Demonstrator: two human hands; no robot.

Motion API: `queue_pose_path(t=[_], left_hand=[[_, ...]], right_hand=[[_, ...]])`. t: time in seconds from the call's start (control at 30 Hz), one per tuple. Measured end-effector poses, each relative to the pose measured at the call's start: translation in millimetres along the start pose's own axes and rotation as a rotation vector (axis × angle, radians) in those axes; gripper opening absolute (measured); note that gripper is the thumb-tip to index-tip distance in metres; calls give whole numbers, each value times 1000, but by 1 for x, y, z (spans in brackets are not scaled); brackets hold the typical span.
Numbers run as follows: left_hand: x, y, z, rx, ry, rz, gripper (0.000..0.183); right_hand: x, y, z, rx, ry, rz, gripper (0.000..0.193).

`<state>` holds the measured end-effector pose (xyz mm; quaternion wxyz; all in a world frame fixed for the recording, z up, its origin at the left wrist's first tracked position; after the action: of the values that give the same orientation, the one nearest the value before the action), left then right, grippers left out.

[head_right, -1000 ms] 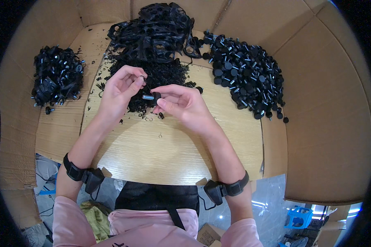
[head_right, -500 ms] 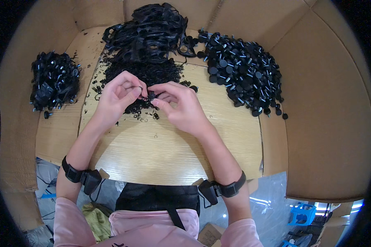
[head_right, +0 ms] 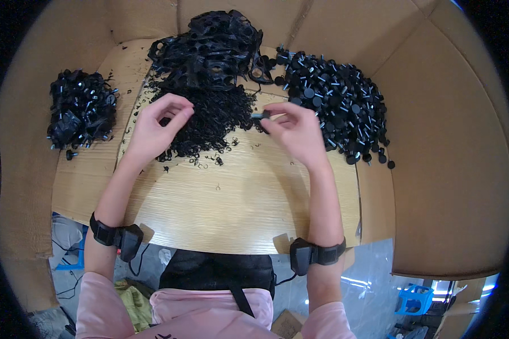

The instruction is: Sorting and inspecting small black plastic components on a table within cardboard partitions.

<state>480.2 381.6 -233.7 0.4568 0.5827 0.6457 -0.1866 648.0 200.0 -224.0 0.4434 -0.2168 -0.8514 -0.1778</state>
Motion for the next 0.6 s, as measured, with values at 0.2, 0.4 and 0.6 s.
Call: queue_pose_path(t=[0.2, 0.4, 0.6], left_hand=[[5, -5, -33, -271, 40, -23, 17], [-1, -9, -34, -266, 167, -13, 17], [-2, -7, -29, -233, 199, -25, 12]], right_hand=[[-6, -16, -81, -571, 62, -231, 91], [-6, 3, -3, -83, -430, 52, 29], [-5, -1, 14, 165, 215, -94, 21]])
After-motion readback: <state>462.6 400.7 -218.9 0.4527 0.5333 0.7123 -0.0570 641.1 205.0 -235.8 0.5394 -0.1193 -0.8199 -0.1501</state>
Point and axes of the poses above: each hand's wrist, its own y-axis towards the middle knuckle, its own z-axis out of the palm, x = y × z, the point moved 10 cm from there along y, towards the middle knuckle, and after that the axes turned 13 degrees about x, right-handed, at the moved point
